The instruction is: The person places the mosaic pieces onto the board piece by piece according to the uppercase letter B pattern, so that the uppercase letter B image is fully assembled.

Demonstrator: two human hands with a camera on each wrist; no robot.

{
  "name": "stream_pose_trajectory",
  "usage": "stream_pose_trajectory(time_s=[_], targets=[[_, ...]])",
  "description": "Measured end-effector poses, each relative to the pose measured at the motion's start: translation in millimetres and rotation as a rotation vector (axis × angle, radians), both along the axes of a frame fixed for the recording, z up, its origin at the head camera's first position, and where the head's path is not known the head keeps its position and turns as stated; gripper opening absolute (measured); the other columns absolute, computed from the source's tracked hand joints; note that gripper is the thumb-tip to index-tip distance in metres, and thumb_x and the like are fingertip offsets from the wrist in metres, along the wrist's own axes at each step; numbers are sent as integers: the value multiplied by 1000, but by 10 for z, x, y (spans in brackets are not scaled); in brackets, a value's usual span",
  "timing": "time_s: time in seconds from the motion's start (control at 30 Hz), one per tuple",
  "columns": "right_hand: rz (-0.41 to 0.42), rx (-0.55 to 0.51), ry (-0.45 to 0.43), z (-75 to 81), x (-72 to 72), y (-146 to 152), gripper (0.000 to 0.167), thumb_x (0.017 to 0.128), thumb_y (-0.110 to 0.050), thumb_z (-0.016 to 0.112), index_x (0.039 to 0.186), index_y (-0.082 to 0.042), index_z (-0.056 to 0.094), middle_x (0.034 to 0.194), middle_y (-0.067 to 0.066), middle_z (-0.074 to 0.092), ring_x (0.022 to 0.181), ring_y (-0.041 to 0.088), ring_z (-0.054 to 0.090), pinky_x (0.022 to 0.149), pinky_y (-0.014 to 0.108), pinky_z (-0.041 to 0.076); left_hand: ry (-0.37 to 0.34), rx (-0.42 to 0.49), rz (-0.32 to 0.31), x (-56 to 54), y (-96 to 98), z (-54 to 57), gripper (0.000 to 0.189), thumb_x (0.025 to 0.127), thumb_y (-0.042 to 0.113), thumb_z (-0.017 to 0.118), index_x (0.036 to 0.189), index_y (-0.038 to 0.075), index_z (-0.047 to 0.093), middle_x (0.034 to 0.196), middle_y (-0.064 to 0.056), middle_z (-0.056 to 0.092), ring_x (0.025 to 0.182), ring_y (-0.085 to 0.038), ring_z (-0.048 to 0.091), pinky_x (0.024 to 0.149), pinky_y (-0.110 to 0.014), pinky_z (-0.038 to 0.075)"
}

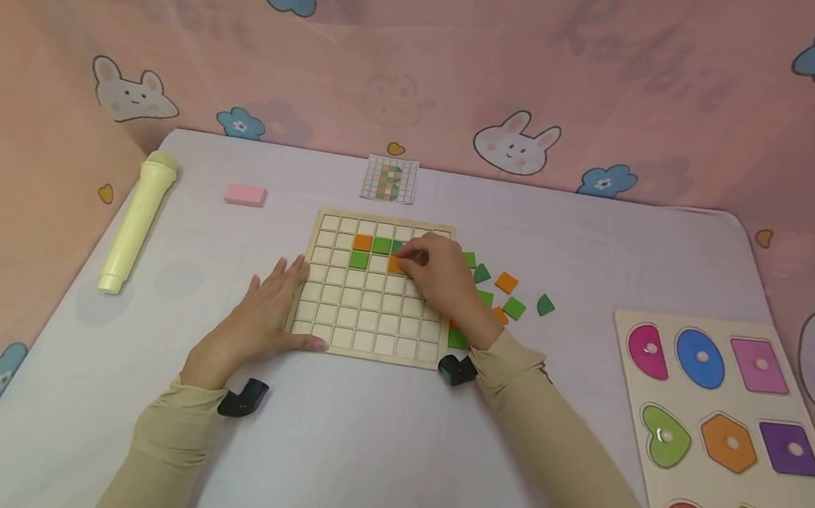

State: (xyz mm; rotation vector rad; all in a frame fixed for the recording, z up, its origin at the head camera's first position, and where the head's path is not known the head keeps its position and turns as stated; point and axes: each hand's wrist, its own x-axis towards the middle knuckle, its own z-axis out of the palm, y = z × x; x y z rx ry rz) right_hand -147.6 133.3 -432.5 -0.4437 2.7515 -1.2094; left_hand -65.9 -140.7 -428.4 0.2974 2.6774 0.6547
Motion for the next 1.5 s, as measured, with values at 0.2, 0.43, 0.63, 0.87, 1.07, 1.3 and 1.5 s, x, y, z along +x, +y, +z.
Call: stream_pose_trajectory(time_s=[0.2,0.43,0.63,0.87,1.07,1.3,1.5], targets=[[-5,44,-3,-6,11,9,14,96,-8,78,107,-2,83,107,13,71,101,31,69,91,45,58,-1,-1,2,1,5,1,130,80,49,91,169,-2,10,179,-16,5,166,-39,1,132,-67,5],[5,72,-13,-1,16,41,15,97,-11,78,108,-2,83,109,14,69,107,32,65,94,46,56,0,-1,8,4,11,-3,130,79,49,91,169,-2,11,179,-15,5,166,-39,1,132,-67,5],[56,134,-50,-3,3,220,27,96,-15,79,119,0,77,124,20,62,117,37,51,100,52,49,-2,1,7,13,19,-1,130,80,49,91,169,-1,10,179,-15,5,166,-39,1,132,-67,5],[65,132,-158,68,-25,527,44,95,-14,79,136,-2,69,144,25,52,133,43,41,113,62,41,-5,2,11,14,20,7,131,79,50,90,169,-1,10,179,-15,5,167,-38,0,132,-66,4],[70,200,-216,137,-40,752,53,95,-17,80,144,-5,64,152,25,50,137,45,41,118,64,37,-3,-2,5,3,16,14,130,80,49,91,169,-2,10,179,-15,5,166,-39,1,132,-67,5],[40,233,-229,128,-26,865,54,96,-12,78,146,-5,60,147,21,54,132,41,49,116,62,42,-3,-4,1,-1,11,7,130,80,49,90,169,-2,10,179,-16,5,166,-39,1,131,-67,5],[14,194,-194,105,0,855,50,98,-7,74,145,-3,60,141,21,56,127,40,51,111,59,46,-5,-8,1,0,15,3,131,80,50,90,169,-2,10,179,-15,5,166,-39,1,131,-68,5]])
